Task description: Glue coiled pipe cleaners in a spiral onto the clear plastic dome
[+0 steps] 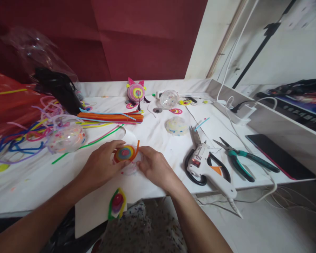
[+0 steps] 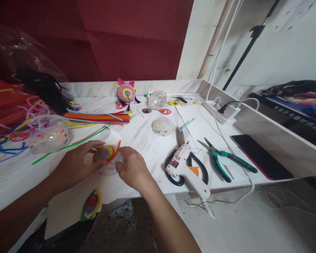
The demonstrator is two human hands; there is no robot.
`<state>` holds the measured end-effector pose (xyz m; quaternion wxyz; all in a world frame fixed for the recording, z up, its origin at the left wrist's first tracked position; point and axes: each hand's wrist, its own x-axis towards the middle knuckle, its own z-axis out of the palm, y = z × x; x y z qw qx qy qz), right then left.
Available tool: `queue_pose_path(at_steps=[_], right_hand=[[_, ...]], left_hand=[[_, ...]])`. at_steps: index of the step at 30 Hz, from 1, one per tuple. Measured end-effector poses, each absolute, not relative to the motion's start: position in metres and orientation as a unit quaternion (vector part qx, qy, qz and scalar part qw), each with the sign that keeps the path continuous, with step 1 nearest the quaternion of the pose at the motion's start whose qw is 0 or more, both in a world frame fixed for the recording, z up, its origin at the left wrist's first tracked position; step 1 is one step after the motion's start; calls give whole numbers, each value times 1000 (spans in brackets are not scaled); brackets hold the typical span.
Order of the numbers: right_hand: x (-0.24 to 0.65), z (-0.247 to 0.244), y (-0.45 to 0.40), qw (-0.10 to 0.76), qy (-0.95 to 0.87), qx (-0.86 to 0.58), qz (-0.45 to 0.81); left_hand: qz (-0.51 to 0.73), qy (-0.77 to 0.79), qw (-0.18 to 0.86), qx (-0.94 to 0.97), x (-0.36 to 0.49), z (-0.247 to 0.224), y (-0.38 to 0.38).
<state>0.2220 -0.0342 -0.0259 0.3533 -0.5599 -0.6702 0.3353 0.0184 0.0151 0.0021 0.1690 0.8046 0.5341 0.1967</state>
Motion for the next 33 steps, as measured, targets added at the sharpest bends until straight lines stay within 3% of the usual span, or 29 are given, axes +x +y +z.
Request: queue_pose_path(at_steps=[12, 21, 33], right_hand=[[206, -23, -69, 339, -662, -618, 255], [214, -13, -50, 274, -674, -644, 237], [218, -23, -44, 372, -590, -644, 314]], left_hand=[[149, 460, 289, 826, 15, 17, 35], [140, 479, 195, 845, 17, 16, 20], [127, 501, 216, 828, 22, 21, 18]])
